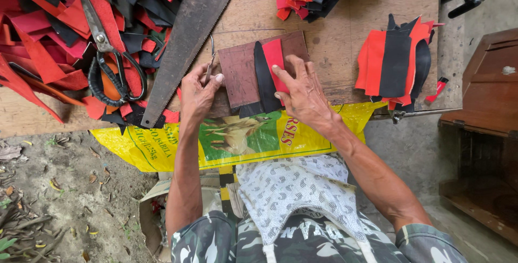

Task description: The person uses a hand saw to cut red and black rubber pieces on a wooden workbench. They repeatedly position the material, saw along a straight edge, and stack the cut pieces to the side.

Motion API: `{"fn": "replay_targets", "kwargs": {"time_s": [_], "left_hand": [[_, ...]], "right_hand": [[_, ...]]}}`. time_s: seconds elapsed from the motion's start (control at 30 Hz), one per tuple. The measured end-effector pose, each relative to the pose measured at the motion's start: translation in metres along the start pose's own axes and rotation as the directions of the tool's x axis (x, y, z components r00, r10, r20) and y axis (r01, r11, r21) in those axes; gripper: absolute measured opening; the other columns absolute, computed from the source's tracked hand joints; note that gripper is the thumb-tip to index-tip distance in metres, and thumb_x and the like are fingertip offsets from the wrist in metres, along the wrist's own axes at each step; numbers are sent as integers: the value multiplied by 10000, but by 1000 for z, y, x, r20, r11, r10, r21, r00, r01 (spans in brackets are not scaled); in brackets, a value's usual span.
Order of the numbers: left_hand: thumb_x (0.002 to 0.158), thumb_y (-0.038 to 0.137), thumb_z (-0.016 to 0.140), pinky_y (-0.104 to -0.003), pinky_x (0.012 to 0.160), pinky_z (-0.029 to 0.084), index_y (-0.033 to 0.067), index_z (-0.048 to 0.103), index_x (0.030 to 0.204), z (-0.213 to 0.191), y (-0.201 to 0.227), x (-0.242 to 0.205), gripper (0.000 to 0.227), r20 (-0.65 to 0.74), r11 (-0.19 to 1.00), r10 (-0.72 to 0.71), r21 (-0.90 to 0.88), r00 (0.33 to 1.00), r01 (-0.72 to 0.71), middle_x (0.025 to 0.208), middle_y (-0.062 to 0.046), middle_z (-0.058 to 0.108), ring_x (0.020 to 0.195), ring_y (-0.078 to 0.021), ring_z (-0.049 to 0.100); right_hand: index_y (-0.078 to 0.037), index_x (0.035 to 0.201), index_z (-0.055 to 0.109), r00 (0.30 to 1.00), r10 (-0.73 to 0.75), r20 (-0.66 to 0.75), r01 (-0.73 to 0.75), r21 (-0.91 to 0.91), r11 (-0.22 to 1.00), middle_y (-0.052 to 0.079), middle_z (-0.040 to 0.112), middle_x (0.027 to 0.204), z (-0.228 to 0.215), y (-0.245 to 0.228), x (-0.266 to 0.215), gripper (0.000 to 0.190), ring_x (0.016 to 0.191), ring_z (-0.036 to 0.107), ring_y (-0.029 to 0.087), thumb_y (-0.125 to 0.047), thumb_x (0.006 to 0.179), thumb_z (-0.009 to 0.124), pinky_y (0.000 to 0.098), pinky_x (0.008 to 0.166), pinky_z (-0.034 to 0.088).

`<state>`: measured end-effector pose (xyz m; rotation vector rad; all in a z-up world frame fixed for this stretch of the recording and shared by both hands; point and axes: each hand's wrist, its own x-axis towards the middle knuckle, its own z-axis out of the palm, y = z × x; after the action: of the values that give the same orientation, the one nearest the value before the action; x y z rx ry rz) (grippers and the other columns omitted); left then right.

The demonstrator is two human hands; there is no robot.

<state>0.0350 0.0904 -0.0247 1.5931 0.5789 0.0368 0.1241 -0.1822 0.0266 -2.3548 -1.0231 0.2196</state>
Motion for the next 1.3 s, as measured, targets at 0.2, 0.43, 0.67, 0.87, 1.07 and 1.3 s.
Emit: {"fn": "replay_targets", "kwargs": {"time_s": [0.2,0.43,0.67,0.87,1.07,1.3], "left_hand": [[927,85,774,-211,763,523,-38,676,1206,2,-16,2,320,-28,996,25,87,999,-23,844,5,686,789,-52,627],[926,89,766,-214,721,510,-29,697,1156,6,-12,-1,268,-60,996,35,88,998,-29,844,33,667,759,-45,593],[917,98,772,-215,714,513,-32,708,1128,7,-5,-1,256,-42,996,41,81,998,-37,813,30,672,753,-43,600],[882,93,799,-225,691,515,-25,704,1129,7,-3,-5,290,-33,998,33,48,999,-32,802,12,681,748,-49,609],[899,46,763,-218,732,543,-23,683,1060,14,-2,-7,193,-11,996,78,-32,997,-78,880,-9,714,801,-62,655],[954,-25,726,-238,912,550,13,670,1187,-51,38,-31,243,-336,915,347,-85,876,-395,1106,-18,680,985,-89,660]], "right_hand": [[-61,1371,626,1000,21,3,-21,105,994,171,483,1147,-4,1,2,631,1037,485,343,-108,780,844,459,935,454],[-52,1349,647,1000,22,-22,-21,44,999,158,495,1122,-1,-3,2,595,1024,497,334,-153,796,843,445,911,462],[-28,1340,582,987,134,-91,-137,-19,990,187,521,1083,10,-14,11,737,997,522,375,-281,731,913,483,874,460],[33,1381,471,956,290,-52,-278,172,945,153,585,959,14,-8,23,973,919,580,339,-213,583,970,454,857,485],[-3,1159,553,940,341,3,-303,467,831,79,676,988,14,-2,23,529,919,645,202,-118,763,885,364,824,552],[-7,1242,542,938,334,90,-196,934,299,96,720,1119,-23,10,-1,405,1013,693,121,-23,899,757,275,946,577]]}}
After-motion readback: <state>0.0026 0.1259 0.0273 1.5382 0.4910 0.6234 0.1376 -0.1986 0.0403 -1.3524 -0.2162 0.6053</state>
